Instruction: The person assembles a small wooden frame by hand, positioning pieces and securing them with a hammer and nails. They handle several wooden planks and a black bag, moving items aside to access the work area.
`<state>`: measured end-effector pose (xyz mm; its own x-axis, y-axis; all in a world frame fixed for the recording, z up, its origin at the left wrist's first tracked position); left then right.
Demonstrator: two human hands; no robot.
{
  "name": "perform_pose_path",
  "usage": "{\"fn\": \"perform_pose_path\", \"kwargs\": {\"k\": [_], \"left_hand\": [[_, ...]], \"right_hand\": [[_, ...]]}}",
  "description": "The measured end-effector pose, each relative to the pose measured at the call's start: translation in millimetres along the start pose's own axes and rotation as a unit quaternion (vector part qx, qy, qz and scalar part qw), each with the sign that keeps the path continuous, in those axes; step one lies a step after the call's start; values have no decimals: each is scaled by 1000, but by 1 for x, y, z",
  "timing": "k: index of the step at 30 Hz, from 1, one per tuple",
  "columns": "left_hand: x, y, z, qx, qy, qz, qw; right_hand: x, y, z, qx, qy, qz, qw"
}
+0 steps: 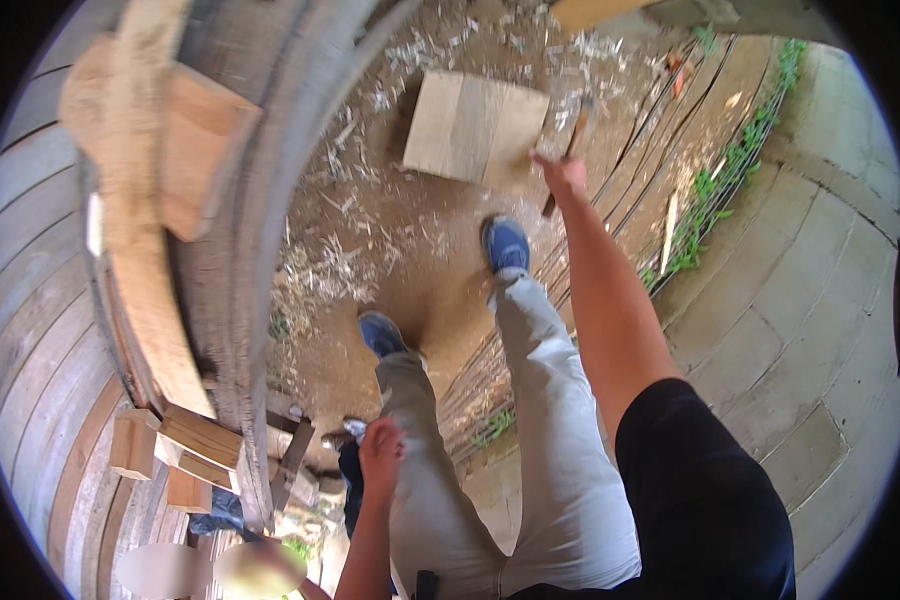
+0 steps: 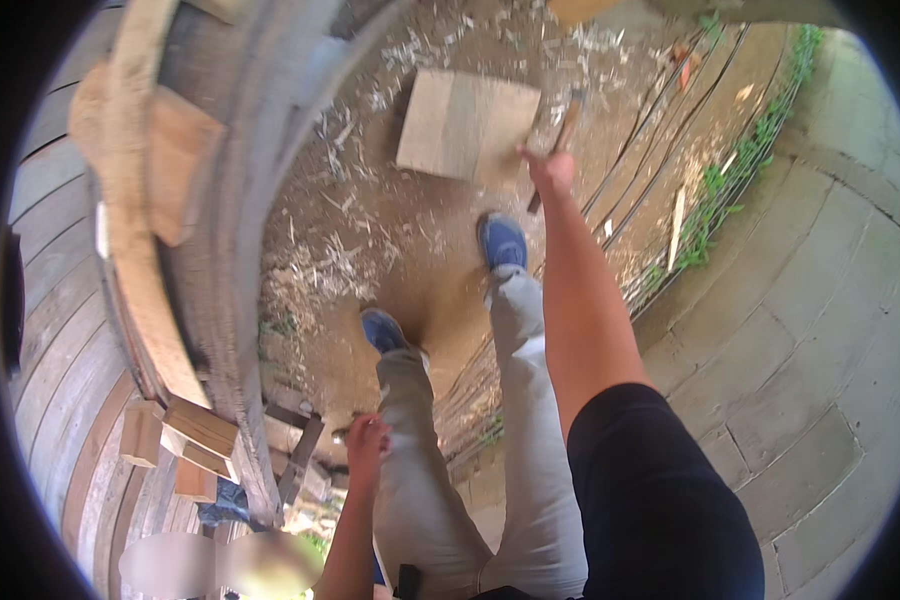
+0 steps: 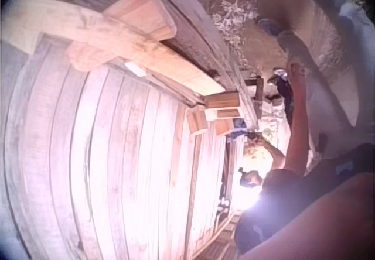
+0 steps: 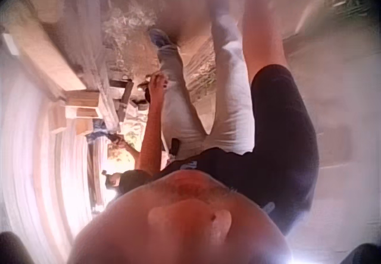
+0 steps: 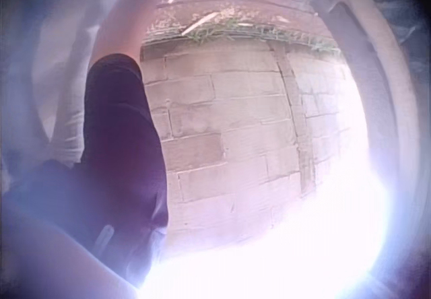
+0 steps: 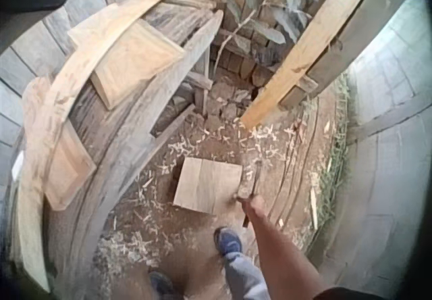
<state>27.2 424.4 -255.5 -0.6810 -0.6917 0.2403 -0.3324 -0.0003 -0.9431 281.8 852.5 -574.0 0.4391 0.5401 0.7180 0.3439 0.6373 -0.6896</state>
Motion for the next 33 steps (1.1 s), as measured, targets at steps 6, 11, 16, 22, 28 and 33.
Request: {"fn": "perform_pose_path", "kwargs": {"k": [6, 11, 16, 22, 28, 33], "left_hand": [[-116, -16, 1, 19, 35, 189, 981], [-97, -10, 15, 72, 87, 160, 981], [-23, 17, -3, 29, 104, 47, 993], [17, 23, -10, 7, 75, 11, 997], [21, 3, 6, 41, 62, 35, 997], [5, -6, 14, 60, 60, 48, 995]], "right_hand": [[-61, 38, -12, 25, 76, -76, 994], [-81, 38, -19, 41, 148, -44, 987], [-72, 18, -63, 77, 325, -5, 943], [-42, 14, -118, 46, 297, -51, 953], [-34, 18, -152, 36, 242, -79, 967], [-28, 28, -149, -72, 105, -26, 992]]}}
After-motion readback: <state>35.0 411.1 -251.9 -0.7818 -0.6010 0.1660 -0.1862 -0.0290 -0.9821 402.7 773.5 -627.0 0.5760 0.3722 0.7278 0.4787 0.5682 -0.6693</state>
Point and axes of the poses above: each hand's wrist, its own y-axis towards the middle knuckle, its own x-axis out of the back of the hand, z = x × y, the point moved 3 cm from there along y, towards the middle knuckle, and after that the axes turned 15 degrees about -y, right-handed, at the moved point
